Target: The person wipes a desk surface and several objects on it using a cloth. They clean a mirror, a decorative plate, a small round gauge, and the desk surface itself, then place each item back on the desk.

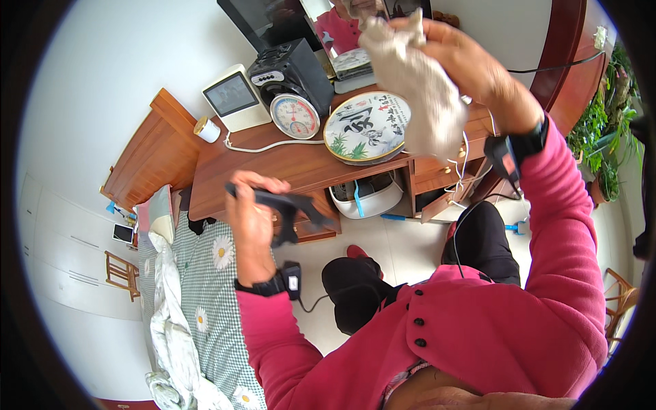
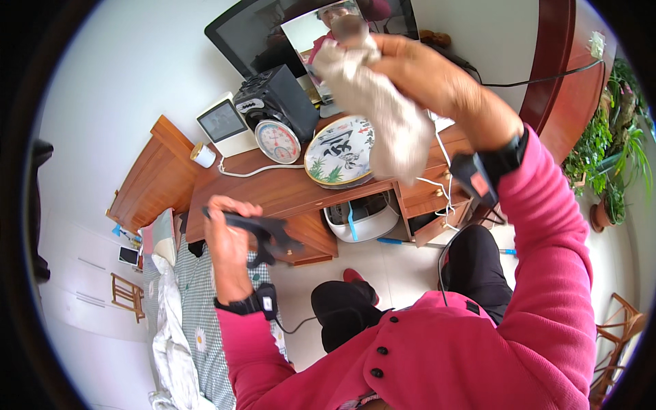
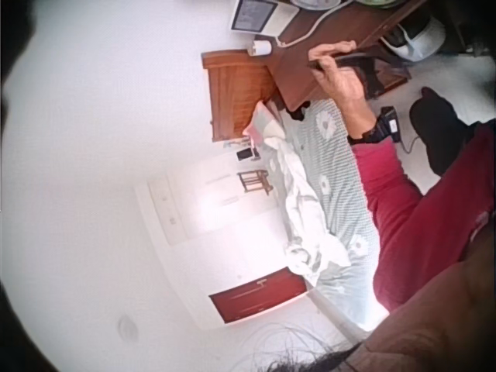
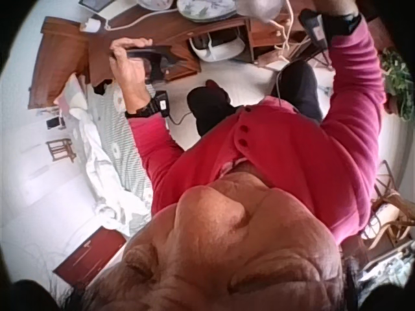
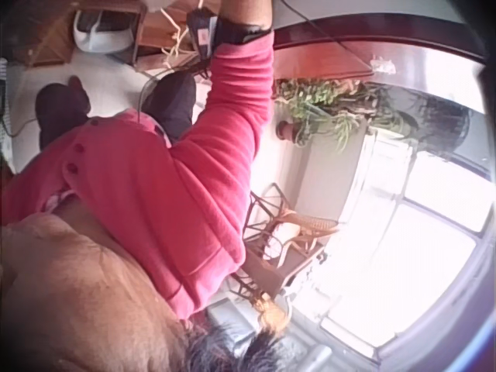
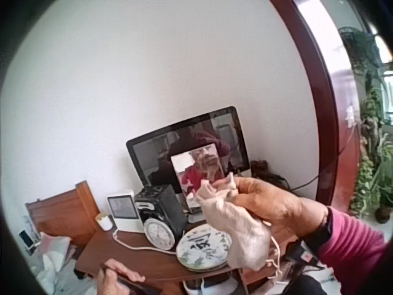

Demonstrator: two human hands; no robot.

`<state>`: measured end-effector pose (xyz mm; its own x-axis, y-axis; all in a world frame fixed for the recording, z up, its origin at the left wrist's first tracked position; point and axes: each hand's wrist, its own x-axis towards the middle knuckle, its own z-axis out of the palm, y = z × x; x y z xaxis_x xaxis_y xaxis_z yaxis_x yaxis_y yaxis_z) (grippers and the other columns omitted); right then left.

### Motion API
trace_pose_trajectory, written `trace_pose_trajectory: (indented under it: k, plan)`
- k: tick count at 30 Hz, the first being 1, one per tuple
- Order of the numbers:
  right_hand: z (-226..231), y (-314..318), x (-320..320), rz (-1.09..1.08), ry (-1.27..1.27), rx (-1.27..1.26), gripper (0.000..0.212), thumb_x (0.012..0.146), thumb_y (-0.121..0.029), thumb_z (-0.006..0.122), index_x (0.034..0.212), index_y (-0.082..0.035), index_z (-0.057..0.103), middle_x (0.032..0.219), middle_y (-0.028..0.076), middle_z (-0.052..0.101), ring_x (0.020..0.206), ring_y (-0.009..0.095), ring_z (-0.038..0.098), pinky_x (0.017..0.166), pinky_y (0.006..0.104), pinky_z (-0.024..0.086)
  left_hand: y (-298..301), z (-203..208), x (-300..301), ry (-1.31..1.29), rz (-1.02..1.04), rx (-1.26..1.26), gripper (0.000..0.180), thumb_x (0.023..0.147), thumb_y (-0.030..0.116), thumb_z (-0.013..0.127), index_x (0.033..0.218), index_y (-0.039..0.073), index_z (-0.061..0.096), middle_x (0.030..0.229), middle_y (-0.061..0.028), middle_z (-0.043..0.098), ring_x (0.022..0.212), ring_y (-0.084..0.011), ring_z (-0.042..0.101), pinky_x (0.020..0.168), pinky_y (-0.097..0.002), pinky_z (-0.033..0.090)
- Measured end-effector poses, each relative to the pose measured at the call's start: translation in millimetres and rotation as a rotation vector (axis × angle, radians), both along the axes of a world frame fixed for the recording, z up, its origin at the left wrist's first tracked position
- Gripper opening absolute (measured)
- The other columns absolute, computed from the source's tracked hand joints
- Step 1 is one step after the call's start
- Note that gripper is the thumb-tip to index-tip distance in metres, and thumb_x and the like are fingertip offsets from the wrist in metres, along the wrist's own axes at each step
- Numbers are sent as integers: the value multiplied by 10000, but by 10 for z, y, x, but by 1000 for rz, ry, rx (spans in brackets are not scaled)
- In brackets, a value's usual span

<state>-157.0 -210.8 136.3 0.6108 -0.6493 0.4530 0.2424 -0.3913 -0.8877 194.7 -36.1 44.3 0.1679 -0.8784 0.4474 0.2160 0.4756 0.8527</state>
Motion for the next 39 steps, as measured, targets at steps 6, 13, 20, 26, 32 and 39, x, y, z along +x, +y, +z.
trace_pose_trajectory:
  k: [6, 13, 20, 26, 32, 39]
  plan:
    - [-909, 952, 422, -16, 493, -168, 393, 880, -91, 589, 1272, -60, 572, 998, 150, 687, 918, 256, 677, 828, 372, 528, 264, -742, -828, 76, -159, 231, 607, 868, 411, 714, 1226, -49, 543, 1167, -197, 636, 790, -239, 667, 766, -383, 545]
    - [-1547, 962, 233, 13, 334, 339, 327, 968, -96, 551, 1294, -72, 569, 1070, 21, 645, 998, 104, 567, 913, 253, 458, 192, -837, -747, 109, 95, 288, 337, 937, 363, 648, 910, 43, 547, 965, -178, 667, 776, -237, 652, 735, -389, 557]
    - [-1942, 988, -165, 83, 510, 500, 590, 975, -597, 463, 973, -45, 672, 890, 26, 674, 816, 111, 596, 780, 270, 485, 12, -568, -904, -76, 134, 176, 298, 926, 314, 675, 872, 51, 546, 975, -172, 668, 792, -215, 651, 754, -360, 543]
    - [-1909, 950, -232, 123, 256, 654, 434, 931, -328, 685, 1158, 20, 558, 976, 95, 682, 858, 149, 658, 782, 292, 533, -68, -641, -1276, -19, 158, 291, 212, 959, 209, 637, 871, 32, 562, 973, -154, 674, 802, -204, 657, 765, -351, 552]
    - [-1684, 1029, -63, -22, 401, 207, 521, 880, -392, 725, 1215, -10, 612, 971, 145, 707, 888, 208, 669, 815, 340, 518, -344, -379, -1426, -98, 125, 244, 231, 964, 211, 637, 856, 31, 540, 970, -141, 676, 805, -188, 657, 754, -320, 534]
    - [-1374, 1064, -135, -131, 438, -271, 508, 862, -383, 725, 1203, -17, 634, 886, 173, 706, 843, 296, 701, 791, 379, 542, -502, -110, -1445, -224, 138, 247, 255, 940, 271, 673, 875, 39, 590, 926, -109, 688, 810, -181, 675, 775, -324, 525]
